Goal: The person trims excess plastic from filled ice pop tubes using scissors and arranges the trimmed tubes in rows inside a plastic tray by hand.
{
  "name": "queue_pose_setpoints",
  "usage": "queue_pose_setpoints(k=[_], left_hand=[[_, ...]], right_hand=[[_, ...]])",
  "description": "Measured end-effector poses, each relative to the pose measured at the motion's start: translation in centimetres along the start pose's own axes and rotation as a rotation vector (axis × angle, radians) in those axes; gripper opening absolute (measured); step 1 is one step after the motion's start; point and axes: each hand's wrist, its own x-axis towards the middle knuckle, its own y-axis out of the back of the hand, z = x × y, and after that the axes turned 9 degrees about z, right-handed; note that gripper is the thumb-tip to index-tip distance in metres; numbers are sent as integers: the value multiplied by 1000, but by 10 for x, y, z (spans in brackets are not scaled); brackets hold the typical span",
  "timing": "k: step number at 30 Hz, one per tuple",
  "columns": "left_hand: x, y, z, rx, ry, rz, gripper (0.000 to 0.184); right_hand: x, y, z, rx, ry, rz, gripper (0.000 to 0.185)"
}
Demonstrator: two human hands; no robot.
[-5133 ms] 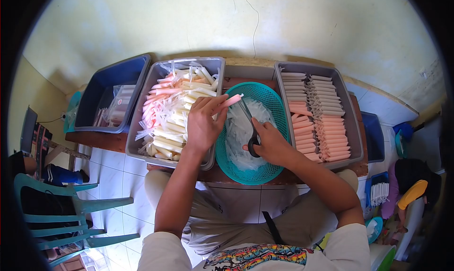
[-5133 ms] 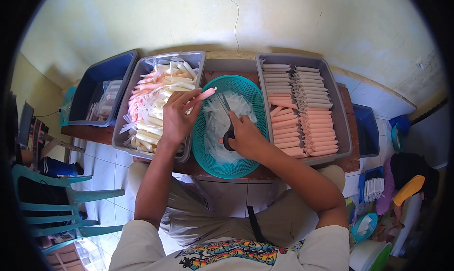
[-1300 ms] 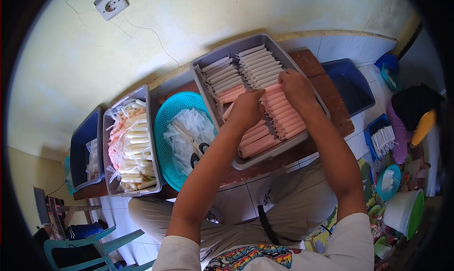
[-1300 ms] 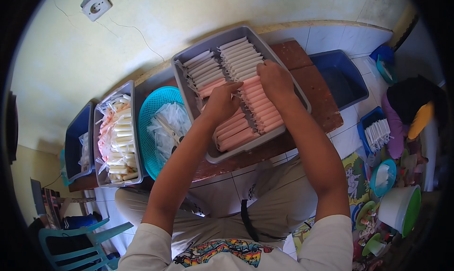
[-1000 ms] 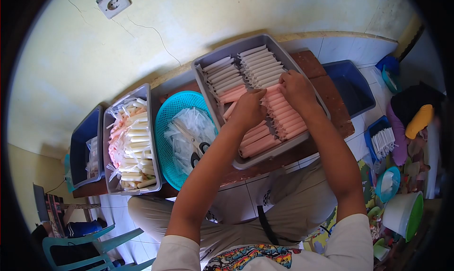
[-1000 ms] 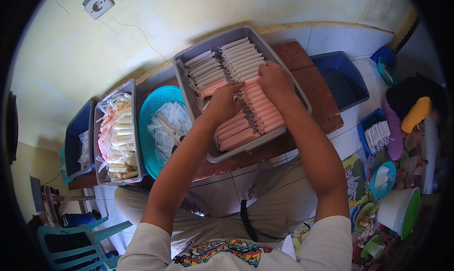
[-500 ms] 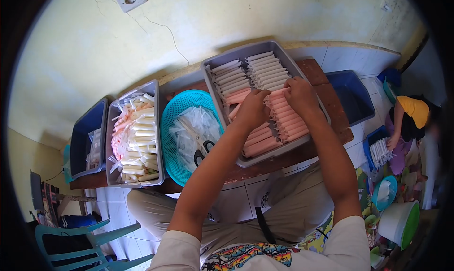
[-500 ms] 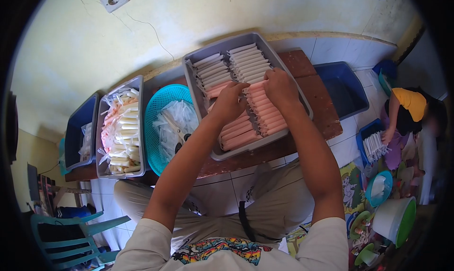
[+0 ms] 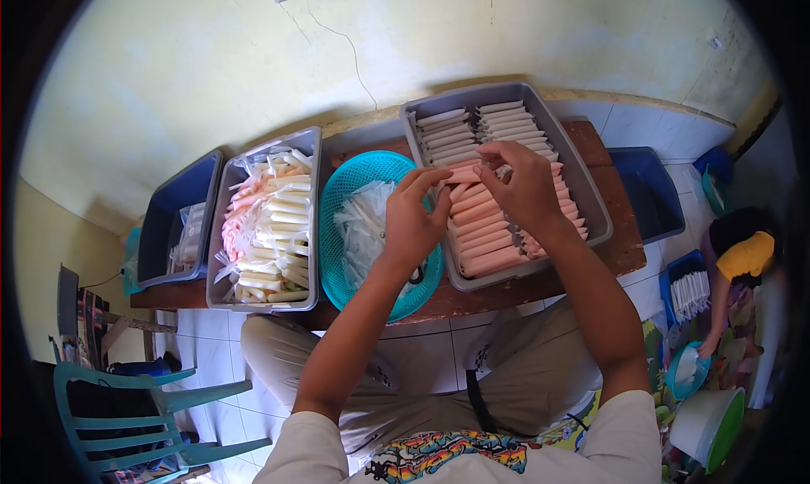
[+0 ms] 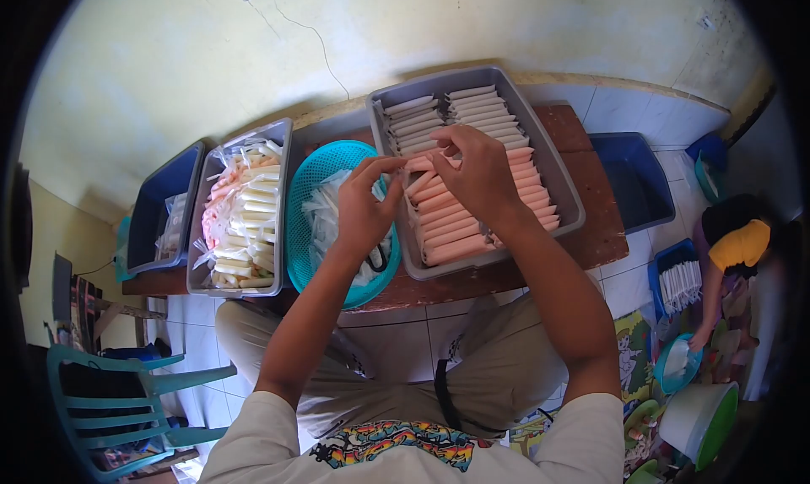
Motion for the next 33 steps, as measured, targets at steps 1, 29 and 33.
queue_pose_setpoints(k=[1, 29, 33], left_hand=[[0, 10, -3, 23, -10, 13, 24], [41, -68, -54, 481, -251, -316, 20], [40, -72, -56, 621, -286, -410, 19]], right_hand=[[-1, -5, -6, 16, 10, -19, 28], [23, -22, 68, -484, 59, -284, 34], [12, -38, 85, -509, 37, -397, 32]])
